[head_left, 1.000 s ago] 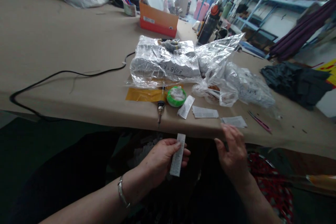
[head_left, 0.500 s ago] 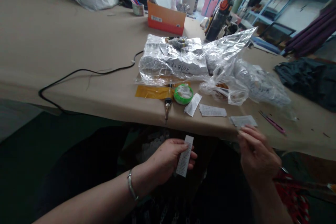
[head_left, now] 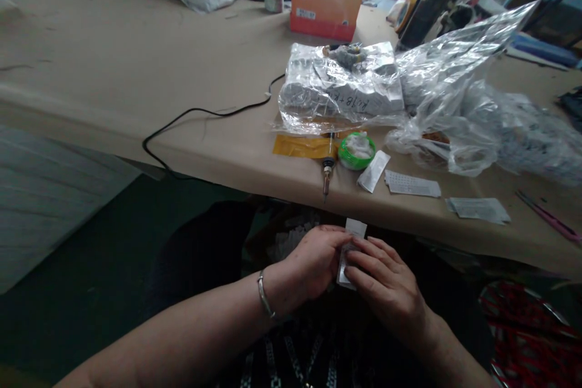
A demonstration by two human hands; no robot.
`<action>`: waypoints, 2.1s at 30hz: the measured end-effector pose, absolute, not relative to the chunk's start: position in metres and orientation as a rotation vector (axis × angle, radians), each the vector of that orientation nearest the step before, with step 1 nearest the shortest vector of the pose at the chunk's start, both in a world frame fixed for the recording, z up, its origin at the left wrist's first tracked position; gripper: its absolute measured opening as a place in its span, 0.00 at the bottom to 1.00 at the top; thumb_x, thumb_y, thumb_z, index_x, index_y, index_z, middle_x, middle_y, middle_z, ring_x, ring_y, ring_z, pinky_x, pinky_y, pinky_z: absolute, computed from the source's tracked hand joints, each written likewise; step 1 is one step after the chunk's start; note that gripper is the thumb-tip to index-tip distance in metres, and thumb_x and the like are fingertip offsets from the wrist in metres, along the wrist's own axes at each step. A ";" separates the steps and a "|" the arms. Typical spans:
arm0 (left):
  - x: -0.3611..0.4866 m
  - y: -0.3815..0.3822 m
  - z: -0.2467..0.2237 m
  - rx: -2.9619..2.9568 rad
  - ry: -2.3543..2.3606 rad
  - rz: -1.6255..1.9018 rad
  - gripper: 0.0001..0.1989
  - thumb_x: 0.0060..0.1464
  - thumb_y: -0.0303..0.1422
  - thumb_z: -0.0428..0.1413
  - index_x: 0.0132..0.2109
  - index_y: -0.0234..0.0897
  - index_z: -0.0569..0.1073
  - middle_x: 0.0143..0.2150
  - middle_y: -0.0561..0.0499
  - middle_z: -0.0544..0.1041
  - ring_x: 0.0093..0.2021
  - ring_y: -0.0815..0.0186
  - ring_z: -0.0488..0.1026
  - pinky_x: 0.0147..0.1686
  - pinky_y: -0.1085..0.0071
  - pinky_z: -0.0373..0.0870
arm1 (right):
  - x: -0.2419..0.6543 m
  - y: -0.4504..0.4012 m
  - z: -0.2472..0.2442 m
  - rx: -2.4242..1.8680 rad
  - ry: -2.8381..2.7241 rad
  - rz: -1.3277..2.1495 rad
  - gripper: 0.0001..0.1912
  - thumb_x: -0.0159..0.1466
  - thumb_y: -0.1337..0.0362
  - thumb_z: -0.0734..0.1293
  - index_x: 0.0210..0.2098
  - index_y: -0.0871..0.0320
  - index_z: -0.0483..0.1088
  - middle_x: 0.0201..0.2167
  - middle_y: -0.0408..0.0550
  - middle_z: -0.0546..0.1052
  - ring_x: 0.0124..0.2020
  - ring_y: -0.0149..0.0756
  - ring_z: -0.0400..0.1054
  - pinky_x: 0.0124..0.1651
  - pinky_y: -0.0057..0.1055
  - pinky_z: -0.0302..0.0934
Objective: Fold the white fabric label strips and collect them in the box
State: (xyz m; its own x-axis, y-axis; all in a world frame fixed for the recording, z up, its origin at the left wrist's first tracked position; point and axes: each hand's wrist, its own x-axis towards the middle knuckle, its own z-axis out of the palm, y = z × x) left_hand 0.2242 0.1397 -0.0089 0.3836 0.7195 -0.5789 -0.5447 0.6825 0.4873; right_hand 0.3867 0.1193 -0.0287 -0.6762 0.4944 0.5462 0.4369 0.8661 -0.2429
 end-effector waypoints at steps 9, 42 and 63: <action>0.227 0.138 -0.009 0.232 0.808 0.791 0.05 0.43 0.27 0.56 0.24 0.30 0.69 0.20 0.53 0.67 0.18 0.74 0.63 0.18 0.77 0.56 | 0.388 0.120 -0.028 -0.638 -2.416 0.196 0.11 0.61 0.77 0.64 0.41 0.62 0.73 0.42 0.56 0.79 0.55 0.45 0.67 0.58 0.47 0.62; 0.205 0.097 -0.013 0.357 0.654 0.350 0.15 0.51 0.41 0.58 0.30 0.31 0.71 0.25 0.51 0.71 0.20 0.72 0.69 0.23 0.74 0.68 | 0.388 0.121 -0.034 -0.862 -1.391 2.146 0.23 0.54 0.53 0.72 0.47 0.53 0.70 0.49 0.50 0.74 0.44 0.41 0.72 0.44 0.37 0.68; 0.203 0.090 -0.017 0.321 0.674 0.479 0.17 0.48 0.43 0.61 0.33 0.32 0.71 0.24 0.53 0.70 0.22 0.71 0.70 0.25 0.75 0.66 | 0.379 0.098 -0.021 -1.108 -2.154 0.824 0.14 0.65 0.59 0.62 0.48 0.56 0.69 0.39 0.51 0.77 0.41 0.38 0.73 0.42 0.31 0.70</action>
State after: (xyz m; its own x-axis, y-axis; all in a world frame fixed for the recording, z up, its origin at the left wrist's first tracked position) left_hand 0.2030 0.0901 -0.0167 0.6799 0.5197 -0.5173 -0.3169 0.8445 0.4318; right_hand 0.3787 0.0978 -0.0205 -0.4907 0.8462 0.2076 0.4915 0.4655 -0.7360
